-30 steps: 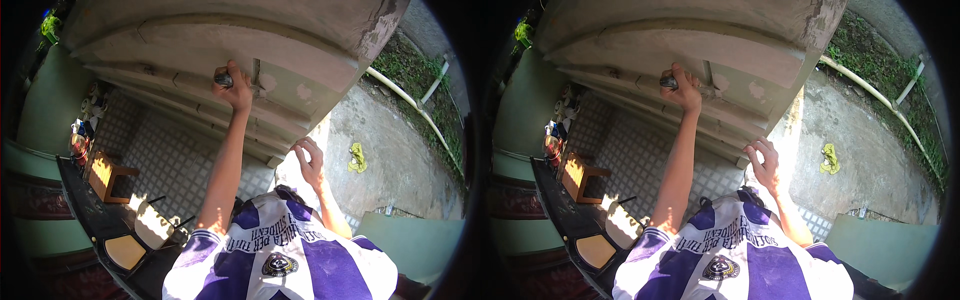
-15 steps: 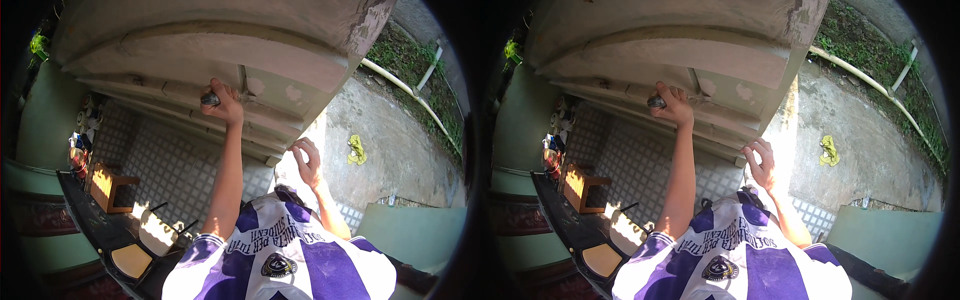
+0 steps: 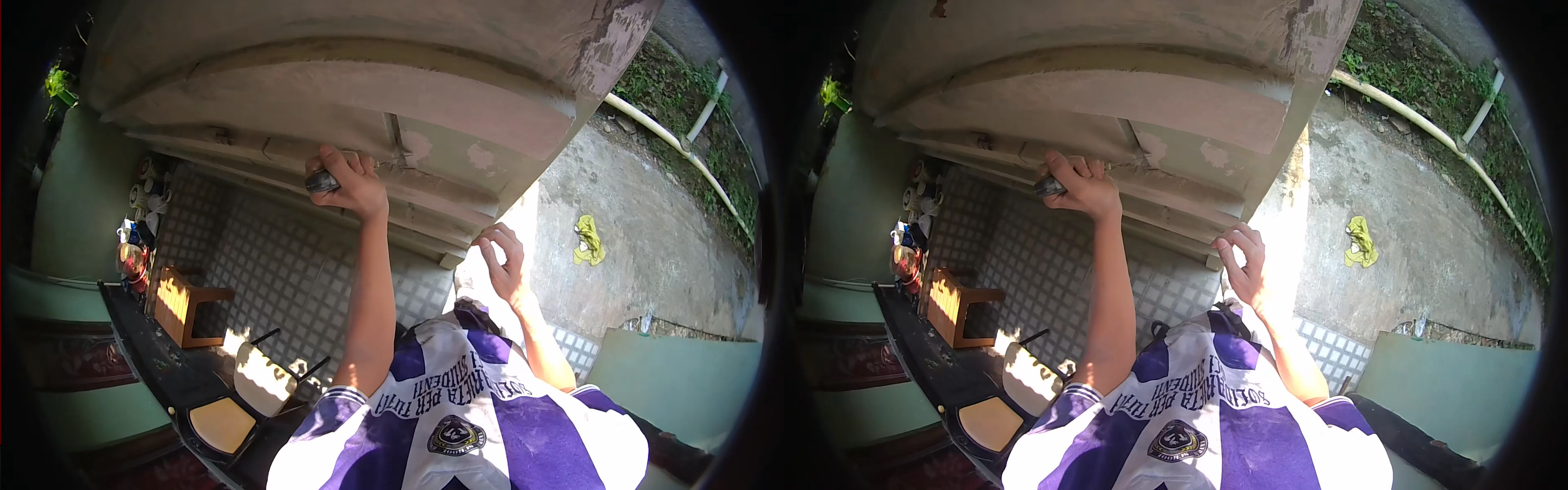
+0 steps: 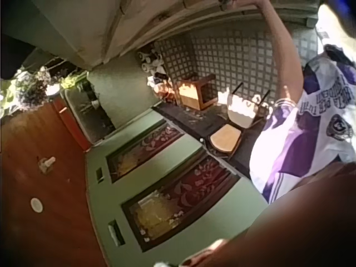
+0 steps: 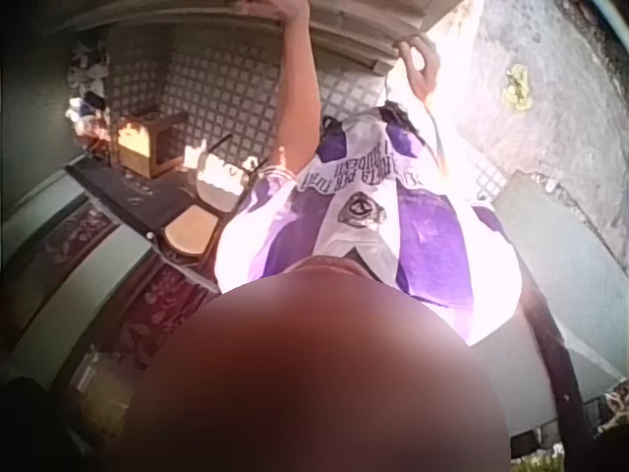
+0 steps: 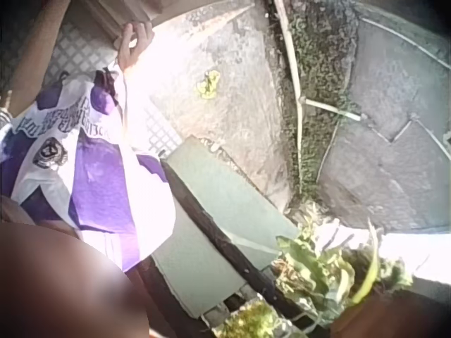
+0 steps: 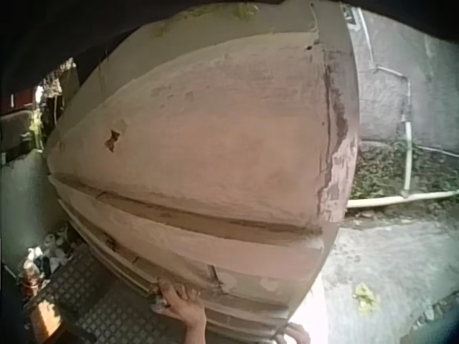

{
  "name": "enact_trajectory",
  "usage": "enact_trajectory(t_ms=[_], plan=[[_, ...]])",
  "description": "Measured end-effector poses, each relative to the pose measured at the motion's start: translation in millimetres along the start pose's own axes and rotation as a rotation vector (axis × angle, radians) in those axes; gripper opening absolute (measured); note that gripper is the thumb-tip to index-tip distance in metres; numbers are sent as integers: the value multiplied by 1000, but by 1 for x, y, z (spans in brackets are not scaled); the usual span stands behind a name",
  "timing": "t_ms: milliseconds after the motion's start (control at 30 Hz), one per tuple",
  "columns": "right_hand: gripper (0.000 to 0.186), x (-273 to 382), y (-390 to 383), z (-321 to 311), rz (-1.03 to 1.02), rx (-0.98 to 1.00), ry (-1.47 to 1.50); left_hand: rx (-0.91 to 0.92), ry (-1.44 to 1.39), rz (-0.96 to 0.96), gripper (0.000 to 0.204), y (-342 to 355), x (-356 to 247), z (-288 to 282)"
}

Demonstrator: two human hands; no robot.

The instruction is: The recorder is using a putty knife to apply filler or spackle to holes and damaged areas on an exterior wall.

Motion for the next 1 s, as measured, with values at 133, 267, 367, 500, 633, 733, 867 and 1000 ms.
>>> enact_trajectory(t_ms=[133, 267, 367, 500, 633, 733, 867, 1000], plan=[[13, 4, 2, 4, -6, 32, 35, 67, 80, 2, 31, -9, 12, 0], [13, 1, 3, -1, -10, 2, 13, -99, -12, -43, 31, -12, 0, -16], [12, -6, -1, -1, 12, -3, -6, -143, -20, -37, 31, 3, -1, -15], [13, -11, -1, 3, 2, 23, 9, 12, 9, -58, 32, 9, 3, -3], [15, -28, -2, 18, 84, 113, 95, -50, -36, -19, 32, 1, -2, -11], [16, -61, -27, 49, 158, 256, 63, 79, 80, -59, 31, -6, 13, 6], [12, -87, -49, 72, 171, 335, 28, 20, 58, -51, 32, -14, 2, -6], [9, -44, -21, 49, 47, 163, 79, -18, 51, 9, 31, -4, -6, -5]])
Point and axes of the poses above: each hand's wrist, its own y-axis towards the middle knuckle, its own z-axis out of the palm, x = y × z, the point moved 9 cm from there along y, towards the middle knuckle, and after that the axes turned 13 degrees about -z, right-handed, at the moved point
